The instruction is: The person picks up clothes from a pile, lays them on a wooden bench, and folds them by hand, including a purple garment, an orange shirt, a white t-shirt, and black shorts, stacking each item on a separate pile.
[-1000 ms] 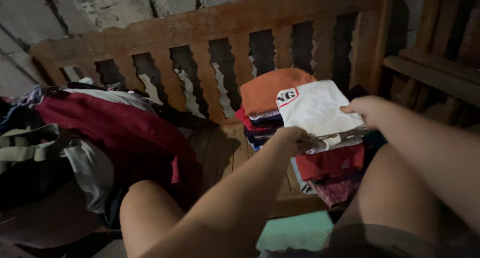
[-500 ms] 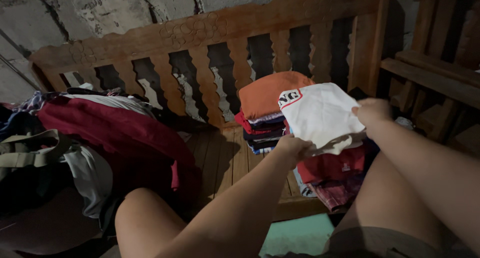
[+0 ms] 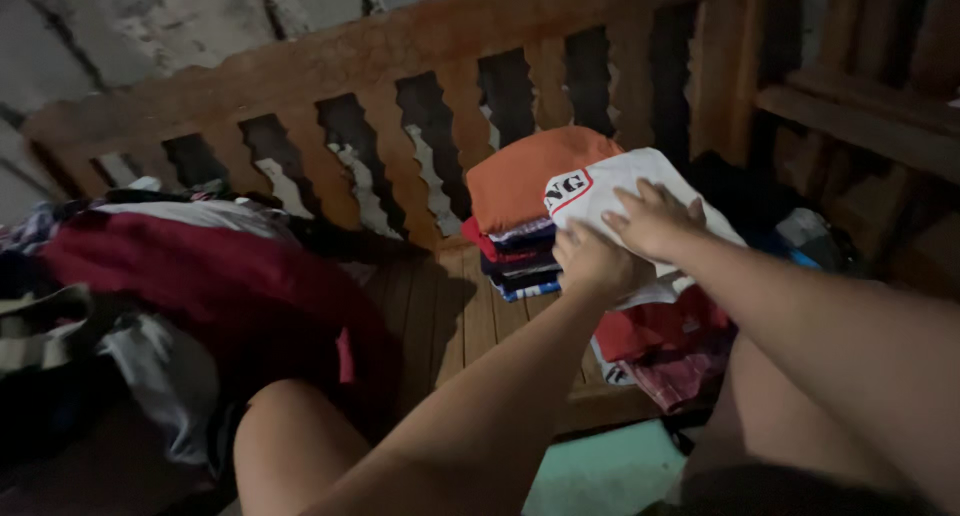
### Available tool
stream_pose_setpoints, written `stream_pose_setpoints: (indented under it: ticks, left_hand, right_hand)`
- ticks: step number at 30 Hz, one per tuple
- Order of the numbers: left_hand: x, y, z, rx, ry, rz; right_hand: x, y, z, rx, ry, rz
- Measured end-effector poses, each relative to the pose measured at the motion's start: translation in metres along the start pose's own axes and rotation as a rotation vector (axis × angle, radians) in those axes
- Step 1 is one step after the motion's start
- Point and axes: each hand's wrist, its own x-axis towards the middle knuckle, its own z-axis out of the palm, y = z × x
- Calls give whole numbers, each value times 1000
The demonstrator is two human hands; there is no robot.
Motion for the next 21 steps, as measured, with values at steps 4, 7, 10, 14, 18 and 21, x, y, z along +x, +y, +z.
stream_pose_setpoints:
  ticks: [4, 7, 10, 14, 18, 21]
  left_hand:
    - [10, 3, -11, 179, 11, 264]
    - [29, 4, -5, 201, -106, 274]
    - [50, 1, 6, 201, -97, 280]
    - [73, 11, 7, 436, -67, 407]
    - [85, 25, 2, 262, -212, 290]
    - [95, 38, -6, 244, -276, 167]
  right_hand:
    - [-32, 1, 6, -152, -66, 41]
    - [-44, -4, -1, -156, -63, 119]
    - [-48, -8, -4, -122, -59, 150]
    - [-39, -1, -5, -81, -98, 217]
    - [-21, 15, 0, -6, -110, 279]
    - [-12, 14, 0, -19, -120, 298]
